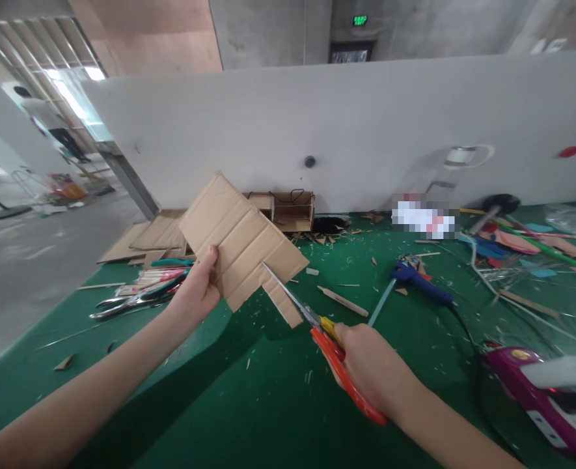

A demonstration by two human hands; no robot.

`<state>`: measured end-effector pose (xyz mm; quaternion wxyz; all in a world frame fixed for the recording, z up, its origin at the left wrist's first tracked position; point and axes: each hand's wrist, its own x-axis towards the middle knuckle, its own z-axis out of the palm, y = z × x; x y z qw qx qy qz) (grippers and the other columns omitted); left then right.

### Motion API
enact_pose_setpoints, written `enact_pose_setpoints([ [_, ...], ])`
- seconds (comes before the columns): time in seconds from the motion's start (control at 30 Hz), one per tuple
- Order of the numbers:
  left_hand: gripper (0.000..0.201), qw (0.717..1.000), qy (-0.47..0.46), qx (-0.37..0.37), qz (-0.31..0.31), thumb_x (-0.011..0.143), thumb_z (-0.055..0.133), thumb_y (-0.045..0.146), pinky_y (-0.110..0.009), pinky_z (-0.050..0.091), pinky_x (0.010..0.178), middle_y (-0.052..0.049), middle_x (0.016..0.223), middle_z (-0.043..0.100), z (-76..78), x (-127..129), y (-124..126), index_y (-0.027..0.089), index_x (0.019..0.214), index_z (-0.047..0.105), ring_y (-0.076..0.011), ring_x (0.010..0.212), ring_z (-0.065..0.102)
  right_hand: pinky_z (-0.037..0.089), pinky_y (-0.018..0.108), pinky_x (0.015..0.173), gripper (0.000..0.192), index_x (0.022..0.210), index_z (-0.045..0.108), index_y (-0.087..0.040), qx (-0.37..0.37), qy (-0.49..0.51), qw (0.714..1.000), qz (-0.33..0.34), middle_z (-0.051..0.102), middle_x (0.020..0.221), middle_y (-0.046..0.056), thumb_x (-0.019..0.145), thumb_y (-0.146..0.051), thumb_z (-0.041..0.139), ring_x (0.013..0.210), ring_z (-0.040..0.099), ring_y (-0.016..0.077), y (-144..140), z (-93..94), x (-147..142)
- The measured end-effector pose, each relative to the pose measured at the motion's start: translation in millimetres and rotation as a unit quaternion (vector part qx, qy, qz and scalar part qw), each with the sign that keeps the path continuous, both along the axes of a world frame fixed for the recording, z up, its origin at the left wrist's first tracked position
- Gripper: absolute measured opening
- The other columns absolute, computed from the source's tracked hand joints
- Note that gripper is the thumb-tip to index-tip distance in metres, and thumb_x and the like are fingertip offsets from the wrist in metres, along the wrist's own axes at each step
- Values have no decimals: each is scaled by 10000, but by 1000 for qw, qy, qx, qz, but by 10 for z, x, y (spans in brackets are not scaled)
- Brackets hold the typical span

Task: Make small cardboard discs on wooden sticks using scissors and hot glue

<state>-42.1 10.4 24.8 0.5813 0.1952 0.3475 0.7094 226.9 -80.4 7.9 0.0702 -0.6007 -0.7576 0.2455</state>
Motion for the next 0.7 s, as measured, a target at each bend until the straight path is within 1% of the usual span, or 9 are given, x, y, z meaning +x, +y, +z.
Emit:
enact_pose_setpoints([
  [0.07, 176, 1000, 5, 2, 5, 823, 613, 205, -227, 518, 885, -21, 1033, 696, 14, 8, -8, 193, 997, 635, -118, 914, 653, 269, 222, 410, 125, 676, 451, -202, -11, -1, 1000, -5, 547, 512, -8, 780, -135, 469, 404, 505, 115, -12, 6, -7],
  [0.13, 173, 1000, 9, 6, 1, 821, 614, 204, -224, 519, 882, -14, 1029, 697, 28, 12, -17, 201, 993, 637, -116, 908, 654, 275, 222, 409, 143, 653, 434, -204, -15, 1, 1000, -7, 542, 503, -8, 776, -149, 480, 401, 499, 113, -24, 10, -13],
  [0.2, 169, 1000, 12, 11, -4, 818, 617, 202, -233, 519, 886, -9, 1022, 699, 42, 14, -27, 208, 985, 640, -116, 899, 656, 290, 230, 415, 184, 634, 430, -206, 1, 10, 1000, -8, 550, 511, 0, 810, -224, 480, 404, 496, 115, -42, 10, -17],
  [0.27, 170, 1000, 14, 14, -6, 810, 626, 201, -244, 516, 897, -7, 1015, 699, 56, 15, -38, 212, 979, 640, -117, 890, 658, 308, 241, 424, 262, 639, 446, -206, 12, 30, 999, -9, 562, 530, 8, 862, -343, 443, 411, 498, 119, -63, 19, -23],
  [0.37, 199, 1000, 18, 15, -4, 788, 653, 209, -272, 512, 912, -22, 1028, 696, 76, 18, -50, 212, 986, 636, -134, 908, 657, 317, 249, 430, 371, 654, 445, -210, 1, 61, 998, -8, 551, 553, 4, 877, -503, 400, 422, 487, 117, -101, 64, -54],
  [0.5, 202, 999, 36, 18, 6, 779, 660, 213, -293, 509, 923, -50, 1034, 692, 158, -27, -17, 193, 978, 633, -162, 950, 649, 328, 241, 441, 406, 675, 403, -214, -29, 80, 996, 11, 534, 619, 1, 872, -567, 368, 468, 467, 105, -160, 155, -108],
  [0.6, 136, 997, 43, 20, 54, 811, 622, 208, -257, 507, 918, -35, 974, 702, 295, -182, 69, 189, 946, 627, -139, 914, 656, 357, 254, 471, 408, 704, 412, -212, -38, 61, 997, 21, 534, 660, 9, 881, -571, 333, 504, 464, 112, -200, 196, -91],
  [0.7, 71, 992, 53, 27, 114, 813, 612, 170, -227, 520, 883, -20, 857, 705, 442, -425, 164, 176, 883, 621, -114, 815, 668, 406, 279, 520, 382, 762, 441, -214, -32, 34, 998, 31, 565, 720, 26, 887, -555, 323, 559, 500, 134, -231, 218, 6],
])
